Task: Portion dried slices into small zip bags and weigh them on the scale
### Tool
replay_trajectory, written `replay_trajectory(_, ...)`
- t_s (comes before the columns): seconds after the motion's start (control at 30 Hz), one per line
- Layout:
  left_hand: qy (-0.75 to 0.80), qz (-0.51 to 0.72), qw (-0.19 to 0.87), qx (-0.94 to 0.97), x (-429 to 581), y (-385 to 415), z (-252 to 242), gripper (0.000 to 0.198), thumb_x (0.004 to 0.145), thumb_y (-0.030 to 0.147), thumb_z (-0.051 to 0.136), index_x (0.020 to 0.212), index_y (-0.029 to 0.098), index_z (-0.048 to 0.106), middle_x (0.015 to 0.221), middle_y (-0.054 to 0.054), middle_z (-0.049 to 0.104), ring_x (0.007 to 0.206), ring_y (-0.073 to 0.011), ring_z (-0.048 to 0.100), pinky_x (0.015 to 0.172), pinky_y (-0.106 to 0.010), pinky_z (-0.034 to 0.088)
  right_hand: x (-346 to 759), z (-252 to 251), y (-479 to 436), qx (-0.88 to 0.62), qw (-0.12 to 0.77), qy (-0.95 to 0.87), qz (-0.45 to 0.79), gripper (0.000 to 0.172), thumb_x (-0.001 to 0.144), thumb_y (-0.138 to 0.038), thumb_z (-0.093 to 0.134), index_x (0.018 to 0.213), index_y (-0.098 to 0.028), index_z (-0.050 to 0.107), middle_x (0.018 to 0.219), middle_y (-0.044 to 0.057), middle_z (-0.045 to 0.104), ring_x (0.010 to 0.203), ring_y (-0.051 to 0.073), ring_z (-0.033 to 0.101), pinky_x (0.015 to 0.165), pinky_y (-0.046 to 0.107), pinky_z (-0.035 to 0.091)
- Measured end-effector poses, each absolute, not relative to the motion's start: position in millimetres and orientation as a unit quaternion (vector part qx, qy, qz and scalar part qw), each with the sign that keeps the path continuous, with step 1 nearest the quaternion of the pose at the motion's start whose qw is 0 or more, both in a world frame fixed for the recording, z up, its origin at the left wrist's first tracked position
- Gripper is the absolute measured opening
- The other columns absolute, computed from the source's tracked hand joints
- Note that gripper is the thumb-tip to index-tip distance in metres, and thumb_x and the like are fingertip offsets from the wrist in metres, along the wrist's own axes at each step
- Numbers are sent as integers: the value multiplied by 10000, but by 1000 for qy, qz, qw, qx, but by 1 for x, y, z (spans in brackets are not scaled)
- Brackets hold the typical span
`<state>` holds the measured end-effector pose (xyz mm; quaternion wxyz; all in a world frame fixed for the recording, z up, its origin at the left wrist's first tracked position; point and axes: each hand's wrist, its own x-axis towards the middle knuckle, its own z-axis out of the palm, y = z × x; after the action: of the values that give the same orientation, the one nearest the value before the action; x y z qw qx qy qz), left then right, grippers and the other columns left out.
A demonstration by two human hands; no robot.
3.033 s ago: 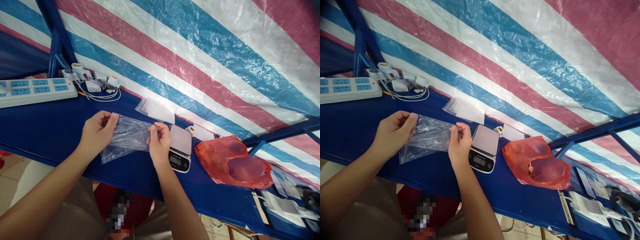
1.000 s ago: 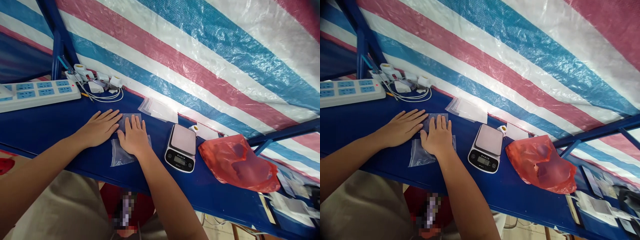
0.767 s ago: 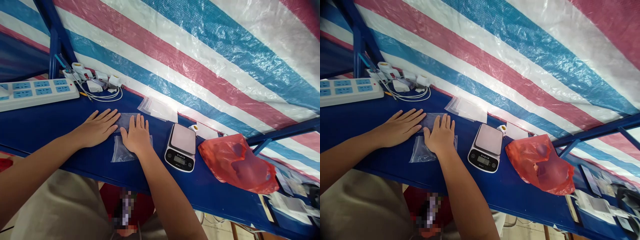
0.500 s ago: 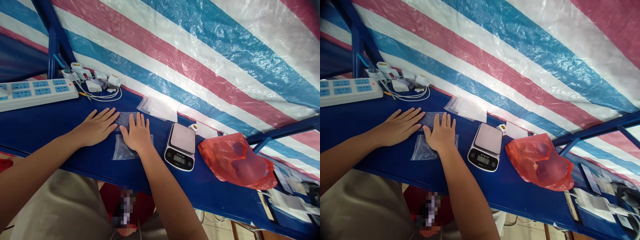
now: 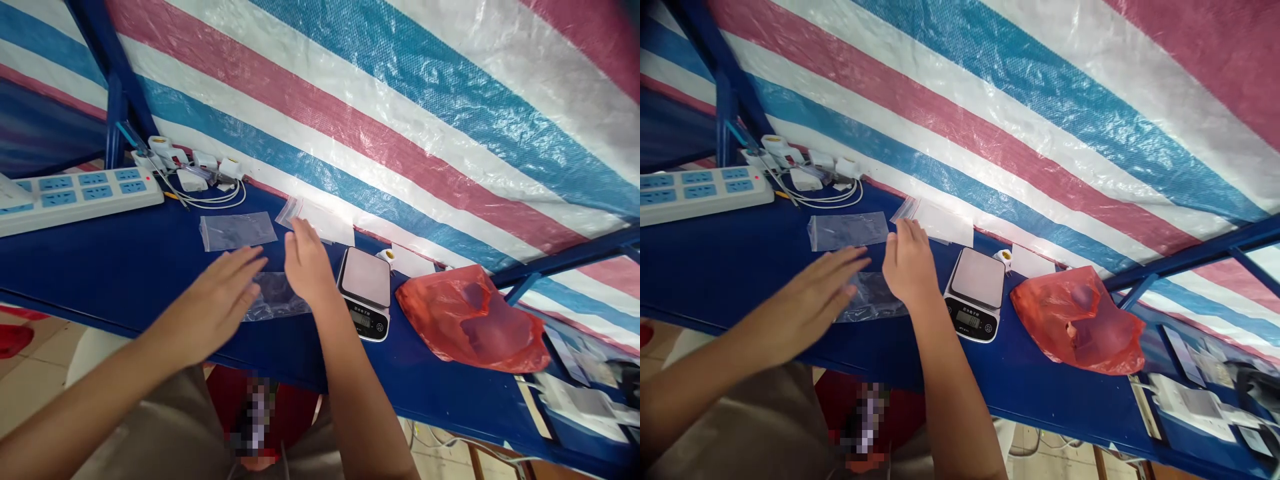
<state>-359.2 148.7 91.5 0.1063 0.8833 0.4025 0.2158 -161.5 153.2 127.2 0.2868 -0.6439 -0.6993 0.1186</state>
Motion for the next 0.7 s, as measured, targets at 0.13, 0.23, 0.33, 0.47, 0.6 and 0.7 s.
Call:
replay_trajectory(0.13, 390, 133, 55, 909, -351, 122, 58, 618, 1053, 466, 251, 1600, 206, 373, 1667, -72, 363, 1579, -279, 286, 1290, -558, 256, -171, 124, 106, -628, 221, -724, 180, 707, 1102, -527, 227, 1591, -44, 393, 1695, 139, 316, 1605, 258, 183, 1317, 455, 155)
replay_trajectory(0.23, 397, 121, 30, 910, -354, 123, 42, 601, 1053, 406, 222, 1612, 220, 340, 1685, -55, 310, 1585, -277, 265, 1291, -570, 237, -185, 96, 82, -619, 149, -752, 170, 768, 1089, -584, 229, 1628, -43, 306, 1718, 149, 220, 1612, 286, 118, 1320, 502, 87)
replay_trajectory(0.33, 399, 130, 18, 908, -360, 125, 40, 632, 1050, 433, 207, 1616, 174, 320, 1680, -74, 310, 1580, -287, 279, 1292, -574, 226, -185, 76, 76, -644, 129, -744, 123, 769, 1080, -607, 235, 1643, -87, 291, 1727, 152, 182, 1613, 307, 86, 1312, 553, 67)
replay_trajectory(0.47, 405, 140, 24, 903, -366, 126, 44, 672, 1041, 502, 231, 1595, 146, 369, 1663, -92, 339, 1573, -296, 296, 1291, -569, 237, -176, 80, 78, -688, 112, -708, 110, 749, 1085, -572, 252, 1644, -74, 282, 1722, 197, 157, 1605, 357, 83, 1291, 615, 119)
replay_trajectory(0.6, 404, 134, 46, 904, -371, 126, 45, 638, 1030, 483, 279, 1597, 208, 384, 1668, -79, 344, 1577, -310, 284, 1284, -592, 240, -194, 99, 80, -658, 151, -732, 94, 703, 1101, -516, 228, 1651, -79, 261, 1732, 167, 134, 1614, 316, 25, 1305, 576, 89)
replay_trajectory(0.7, 383, 125, 59, 913, -373, 126, 43, 610, 999, 469, 371, 1583, 299, 416, 1656, -49, 385, 1575, -344, 279, 1284, -622, 208, -215, 103, 86, -596, 159, -774, 144, 725, 1097, -560, 164, 1659, -108, 244, 1735, 109, 165, 1618, 247, 70, 1319, 500, 113)
